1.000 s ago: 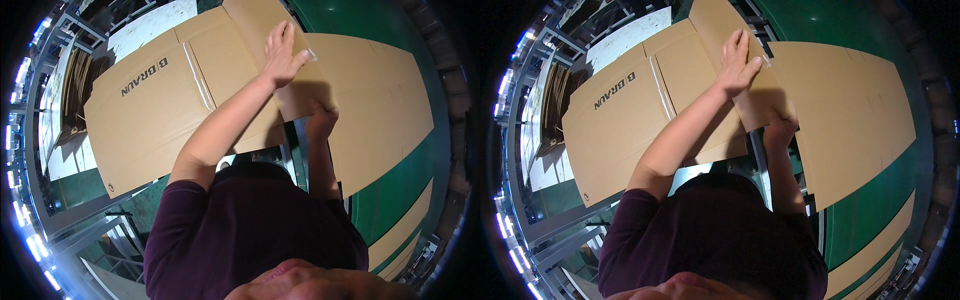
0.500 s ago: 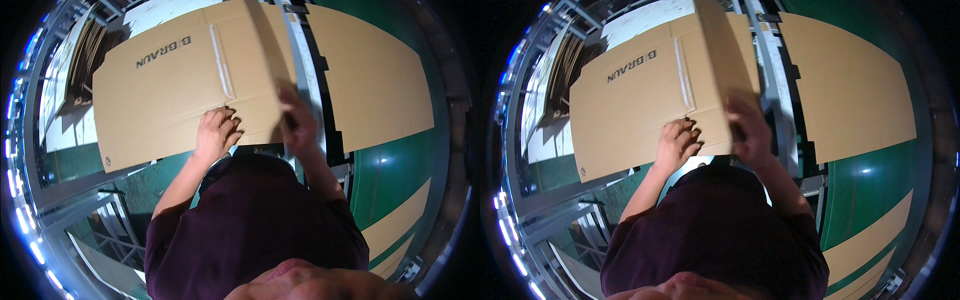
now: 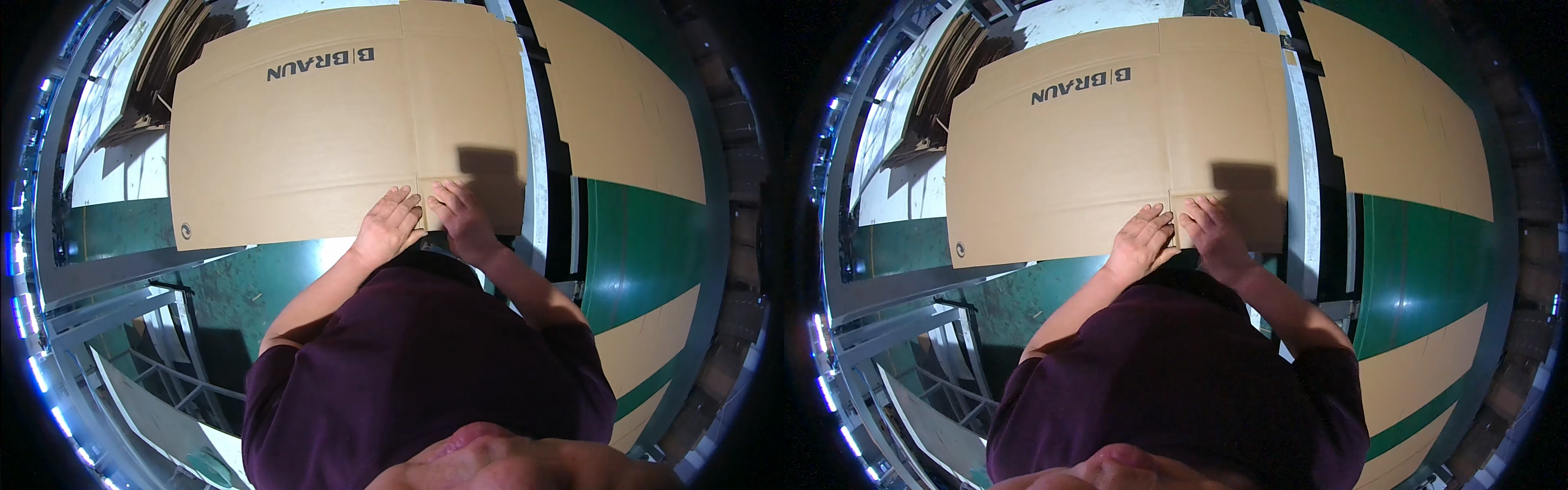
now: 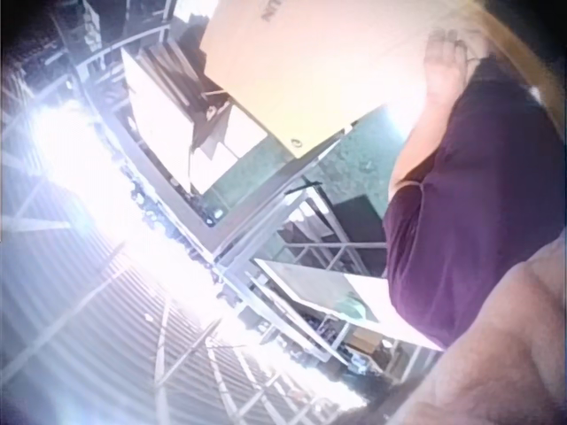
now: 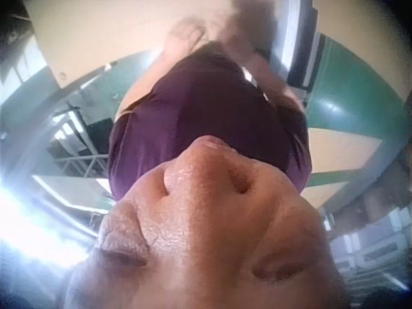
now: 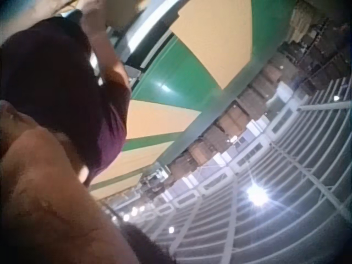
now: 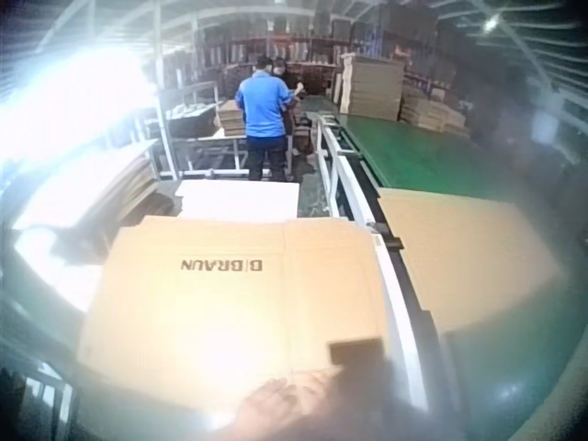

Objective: The person repeatedly folds flat cardboard pieces labeled 'B. BRAUN' on a green conveyor belt. They align the cardboard, fold the flaps, and press down to crease the folds before moving the pieces along the belt.

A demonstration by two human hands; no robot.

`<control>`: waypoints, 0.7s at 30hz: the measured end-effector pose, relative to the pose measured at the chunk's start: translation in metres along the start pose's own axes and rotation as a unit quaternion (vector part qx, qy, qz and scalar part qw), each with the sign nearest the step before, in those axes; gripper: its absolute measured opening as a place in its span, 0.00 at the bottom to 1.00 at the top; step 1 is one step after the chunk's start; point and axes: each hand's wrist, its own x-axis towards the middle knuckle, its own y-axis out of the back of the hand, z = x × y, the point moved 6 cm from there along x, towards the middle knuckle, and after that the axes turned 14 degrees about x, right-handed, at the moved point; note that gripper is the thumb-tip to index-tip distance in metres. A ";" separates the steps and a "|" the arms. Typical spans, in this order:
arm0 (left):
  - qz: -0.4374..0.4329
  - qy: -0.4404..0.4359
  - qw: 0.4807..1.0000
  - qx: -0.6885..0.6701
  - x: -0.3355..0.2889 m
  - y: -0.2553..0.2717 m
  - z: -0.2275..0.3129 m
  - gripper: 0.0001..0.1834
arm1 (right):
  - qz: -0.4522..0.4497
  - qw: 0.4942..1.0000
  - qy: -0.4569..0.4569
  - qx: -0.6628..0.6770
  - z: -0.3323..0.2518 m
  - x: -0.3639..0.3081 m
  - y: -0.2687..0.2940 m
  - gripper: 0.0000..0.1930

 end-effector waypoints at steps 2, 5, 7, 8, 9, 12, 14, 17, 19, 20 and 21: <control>-0.001 -0.006 1.000 0.006 0.000 -0.001 0.001 0.21 | -0.009 0.996 -0.031 0.085 -0.006 0.006 0.016 0.21; -0.035 -0.013 0.999 0.027 0.002 -0.003 0.005 0.25 | 0.002 0.994 -0.055 0.090 0.013 0.014 0.018 0.22; -0.034 -0.017 0.998 0.042 0.003 -0.009 0.004 0.25 | 0.055 0.992 -0.100 0.046 0.047 0.024 0.021 0.23; -0.036 -0.023 0.998 0.047 0.002 -0.013 0.003 0.25 | 0.092 0.977 -0.191 0.022 0.075 0.029 0.024 0.25; -0.043 -0.028 0.998 0.044 0.002 -0.012 0.005 0.25 | 0.141 0.963 -0.229 -0.015 0.102 0.038 0.033 0.28; -0.047 -0.042 0.996 0.056 -0.002 -0.019 0.004 0.25 | 0.256 0.923 -0.274 -0.081 0.177 0.062 0.066 0.40; -0.035 -0.059 0.995 0.066 -0.004 -0.025 0.002 0.26 | 0.277 0.910 -0.308 -0.013 0.195 0.068 0.068 0.46; -0.015 -0.079 0.992 0.095 -0.003 -0.029 0.000 0.23 | 0.311 0.880 -0.348 0.090 0.214 0.065 0.060 0.46; 0.012 -0.099 0.987 0.123 -0.008 -0.036 0.002 0.21 | 0.293 0.870 -0.369 0.143 0.213 0.062 0.059 0.44; 0.013 -0.098 0.988 0.120 -0.009 -0.039 0.000 0.20 | 0.284 0.865 -0.377 0.170 0.210 0.062 0.058 0.42; 0.014 -0.097 0.988 0.118 -0.011 -0.040 0.000 0.20 | 0.274 0.863 -0.391 0.166 0.211 0.061 0.056 0.41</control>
